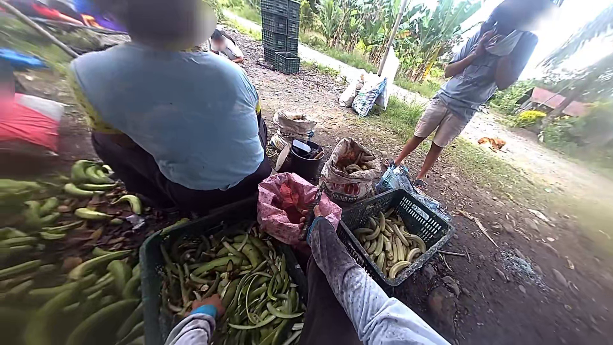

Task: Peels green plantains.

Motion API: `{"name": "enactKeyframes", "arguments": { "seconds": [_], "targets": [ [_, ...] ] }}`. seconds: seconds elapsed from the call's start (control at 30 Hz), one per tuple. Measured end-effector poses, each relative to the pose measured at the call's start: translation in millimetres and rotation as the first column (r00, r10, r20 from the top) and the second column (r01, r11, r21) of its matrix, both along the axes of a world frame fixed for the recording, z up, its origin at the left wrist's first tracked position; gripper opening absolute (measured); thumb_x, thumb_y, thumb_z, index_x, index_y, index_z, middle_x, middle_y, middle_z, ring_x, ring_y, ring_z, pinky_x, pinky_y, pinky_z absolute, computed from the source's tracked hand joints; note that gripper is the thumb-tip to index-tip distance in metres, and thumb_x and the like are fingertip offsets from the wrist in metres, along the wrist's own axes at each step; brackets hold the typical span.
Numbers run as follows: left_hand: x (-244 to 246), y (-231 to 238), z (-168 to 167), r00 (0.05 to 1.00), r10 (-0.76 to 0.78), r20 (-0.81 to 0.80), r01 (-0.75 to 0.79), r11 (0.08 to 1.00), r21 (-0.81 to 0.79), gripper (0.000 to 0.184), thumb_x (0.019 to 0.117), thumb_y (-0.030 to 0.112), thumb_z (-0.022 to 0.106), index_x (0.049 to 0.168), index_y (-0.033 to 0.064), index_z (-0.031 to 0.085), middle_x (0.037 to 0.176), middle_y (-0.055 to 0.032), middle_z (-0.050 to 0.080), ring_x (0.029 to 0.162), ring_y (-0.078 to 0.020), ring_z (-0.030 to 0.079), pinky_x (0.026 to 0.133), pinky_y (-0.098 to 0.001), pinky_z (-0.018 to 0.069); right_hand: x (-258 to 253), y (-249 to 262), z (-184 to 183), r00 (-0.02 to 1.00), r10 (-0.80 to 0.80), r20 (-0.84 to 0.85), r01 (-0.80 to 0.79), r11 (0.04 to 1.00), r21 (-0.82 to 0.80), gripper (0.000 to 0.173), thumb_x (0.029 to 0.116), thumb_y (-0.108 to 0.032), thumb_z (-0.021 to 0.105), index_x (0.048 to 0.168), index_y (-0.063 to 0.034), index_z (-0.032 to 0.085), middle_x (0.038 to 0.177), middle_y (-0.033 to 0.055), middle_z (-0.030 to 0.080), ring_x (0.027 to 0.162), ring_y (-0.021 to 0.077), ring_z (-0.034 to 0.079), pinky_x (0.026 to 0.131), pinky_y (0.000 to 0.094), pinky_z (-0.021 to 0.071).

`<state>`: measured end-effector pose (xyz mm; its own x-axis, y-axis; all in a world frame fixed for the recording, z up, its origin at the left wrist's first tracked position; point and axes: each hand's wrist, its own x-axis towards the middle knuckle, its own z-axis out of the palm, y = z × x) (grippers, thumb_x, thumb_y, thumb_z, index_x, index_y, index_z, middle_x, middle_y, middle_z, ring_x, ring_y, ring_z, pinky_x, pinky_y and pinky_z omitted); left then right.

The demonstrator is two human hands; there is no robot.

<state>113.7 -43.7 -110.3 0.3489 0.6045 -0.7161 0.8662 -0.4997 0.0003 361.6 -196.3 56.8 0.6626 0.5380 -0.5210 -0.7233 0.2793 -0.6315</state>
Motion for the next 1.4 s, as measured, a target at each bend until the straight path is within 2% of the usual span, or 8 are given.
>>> {"name": "enactKeyframes", "arguments": {
  "seconds": [0.4,0.57,0.67,0.77,0.87,1.07,1.3,1.4],
  "targets": [
    [-33.5,-6.4,52.0,0.752,0.436,0.494,-0.459,0.885,-0.082,0.057,0.0942,0.034,0.075,0.136,-0.0011,0.061,0.137,-0.0306,0.059,0.134,-0.0451,0.052,0.112,-0.0622,0.0369,-4.8,1.9,1.0,0.987,0.127,0.094,-0.121,0.99,-0.066,0.054,0.1128,-0.046,0.025,0.122,-0.0002,0.053,0.072,0.0068,0.059,0.051,0.0133,0.056,0.048,0.0274,0.0512],
    [-43.3,-7.0,130.3,0.287,0.601,0.746,-0.557,0.738,-0.381,0.048,0.0975,0.018,0.071,0.136,-0.0065,0.055,0.128,-0.0301,0.06,0.113,-0.0395,0.063,0.099,-0.055,0.0499,1.1,10.3,1.6,0.988,0.147,0.038,-0.142,0.984,-0.108,0.053,0.1133,-0.045,0.022,0.117,-0.0001,0.051,0.069,0.0057,0.054,0.048,0.0131,0.054,0.047,0.0266,0.0503],
    [-54.1,-7.5,182.4,-0.089,0.579,0.81,-0.467,0.694,-0.547,0.036,0.0994,0.004,0.062,0.132,-0.0049,0.05,0.105,-0.0131,0.062,0.083,-0.0145,0.064,0.076,-0.0321,0.0562,-4.6,15.6,2.4,0.966,0.227,0.121,-0.199,0.957,-0.212,0.049,0.1136,-0.042,0.026,0.122,-0.0016,0.051,0.073,0.0046,0.052,0.051,0.0118,0.051,0.048,0.0263,0.0478],
    [-60.6,-5.9,192.3,-0.57,0.603,0.558,-0.145,0.594,-0.791,0.025,0.1046,0.006,0.042,0.128,0.0111,0.049,0.106,-0.002,0.066,0.09,-0.0136,0.067,0.078,-0.0332,0.0587,-34.0,15.3,17.4,0.845,0.44,0.303,-0.298,0.859,-0.415,0.053,0.1145,-0.037,0.021,0.137,0.0026,0.047,0.091,0.0103,0.055,0.066,0.0131,0.052,0.063,0.0274,0.0483],
    [-48.7,-9.9,179.0,-0.747,0.596,0.294,-0.032,0.411,-0.911,0.027,0.1087,0.032,0.045,0.127,0.013,0.052,0.111,-0.007,0.066,0.097,-0.0232,0.068,0.082,-0.0444,0.0593,-96.7,22.4,46.4,0.672,0.646,0.362,-0.269,0.668,-0.693,0.045,0.1143,-0.025,0.032,0.148,0.0041,0.04,0.112,0.0212,0.058,0.086,0.0211,0.056,0.085,0.0334,0.0476],
    [-45.2,17.5,132.5,-0.75,0.579,0.321,-0.14,0.336,-0.932,0.046,0.1043,0.017,0.056,0.146,0.0061,0.041,0.127,-0.0174,0.059,0.106,-0.0278,0.063,0.087,-0.0484,0.0564,-114.6,43.2,-79.3,0.048,0.85,0.524,-0.355,0.505,-0.787,0.052,0.1054,-0.034,0.054,0.144,0.0004,0.051,0.13,0.0278,0.064,0.124,0.0387,0.062,0.109,0.055,0.0451],
    [-39.3,18.6,138.7,-0.806,0.536,0.252,-0.094,0.304,-0.948,0.045,0.1056,0.017,0.055,0.146,0.0059,0.039,0.123,-0.0168,0.059,0.096,-0.0248,0.066,0.08,-0.0409,0.0589,-127.1,63.9,-83.5,0.169,0.885,0.434,-0.458,0.461,-0.761,0.044,0.1095,-0.019,0.045,0.146,0.0055,0.043,0.12,0.0295,0.062,0.101,0.0334,0.064,0.095,0.0472,0.0515],
    [-38.2,13.0,137.6,-0.648,0.54,0.537,-0.234,0.53,-0.815,0.054,0.102,0.003,0.057,0.151,0.0045,0.033,0.133,-0.0184,0.056,0.107,-0.0234,0.064,0.089,-0.0396,0.0571,-135.1,59.6,-48.1,0.253,0.81,0.529,-0.453,0.582,-0.675,0.042,0.1108,-0.016,0.04,0.144,0.0098,0.042,0.098,0.0231,0.064,0.082,0.0238,0.062,0.084,0.0391,0.0531]
  ]
}}
